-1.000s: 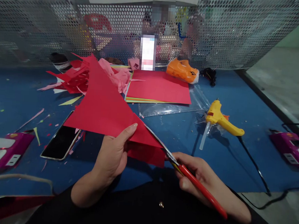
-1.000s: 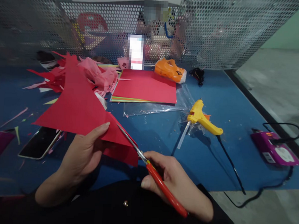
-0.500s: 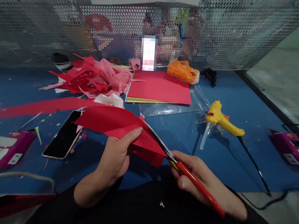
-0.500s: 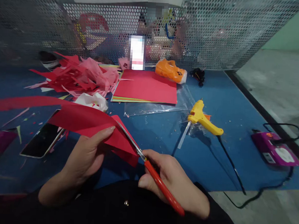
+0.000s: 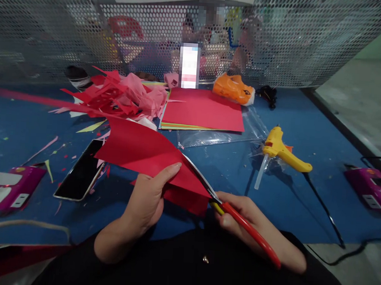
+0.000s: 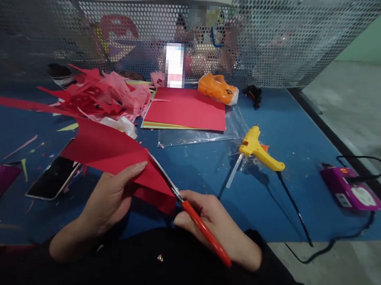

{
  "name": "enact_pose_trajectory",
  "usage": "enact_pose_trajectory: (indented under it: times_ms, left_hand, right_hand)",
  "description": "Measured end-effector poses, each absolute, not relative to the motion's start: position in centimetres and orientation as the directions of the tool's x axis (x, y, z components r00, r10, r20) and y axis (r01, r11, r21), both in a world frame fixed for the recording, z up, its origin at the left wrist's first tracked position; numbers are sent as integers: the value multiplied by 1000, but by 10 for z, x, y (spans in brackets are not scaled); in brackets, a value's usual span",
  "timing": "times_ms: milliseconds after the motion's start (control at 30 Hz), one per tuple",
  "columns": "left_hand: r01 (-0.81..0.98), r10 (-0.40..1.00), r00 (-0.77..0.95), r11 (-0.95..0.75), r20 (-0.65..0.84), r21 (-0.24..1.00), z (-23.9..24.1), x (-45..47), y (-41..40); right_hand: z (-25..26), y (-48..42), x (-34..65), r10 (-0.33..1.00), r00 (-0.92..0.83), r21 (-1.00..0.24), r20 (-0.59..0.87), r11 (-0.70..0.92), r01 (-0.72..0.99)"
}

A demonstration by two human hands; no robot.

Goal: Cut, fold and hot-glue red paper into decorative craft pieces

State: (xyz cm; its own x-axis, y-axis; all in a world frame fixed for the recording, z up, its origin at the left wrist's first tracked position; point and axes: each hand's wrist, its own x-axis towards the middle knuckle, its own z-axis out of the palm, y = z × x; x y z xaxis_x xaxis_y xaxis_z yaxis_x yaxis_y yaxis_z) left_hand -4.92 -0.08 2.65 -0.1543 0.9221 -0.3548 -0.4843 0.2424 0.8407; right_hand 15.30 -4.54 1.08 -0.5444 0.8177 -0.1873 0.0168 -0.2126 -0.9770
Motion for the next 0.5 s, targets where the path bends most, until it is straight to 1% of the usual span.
enact_pose_trajectory:
  times_ms: [167, 233, 333, 500]
  left_hand:
    - [-502, 907, -143, 278, -395, 819, 16, -50, -3]
    - [-502, 912, -158, 257, -380, 826, 14, -50, -4]
    - [-500, 920, -187, 212, -344, 839, 14, -50, -4]
    - [-567, 900, -218, 198, -377, 799, 15, -50, -2]
  right_hand:
    - [9, -45, 151, 818, -534, -976, -213, -209, 69]
    - [9, -45, 151, 819, -530, -974, -221, -212, 78]
    - [9, -46, 151, 813, -532, -969, -234, -239, 61]
    - [10, -45, 151, 802, -548, -963, -237, -268, 25]
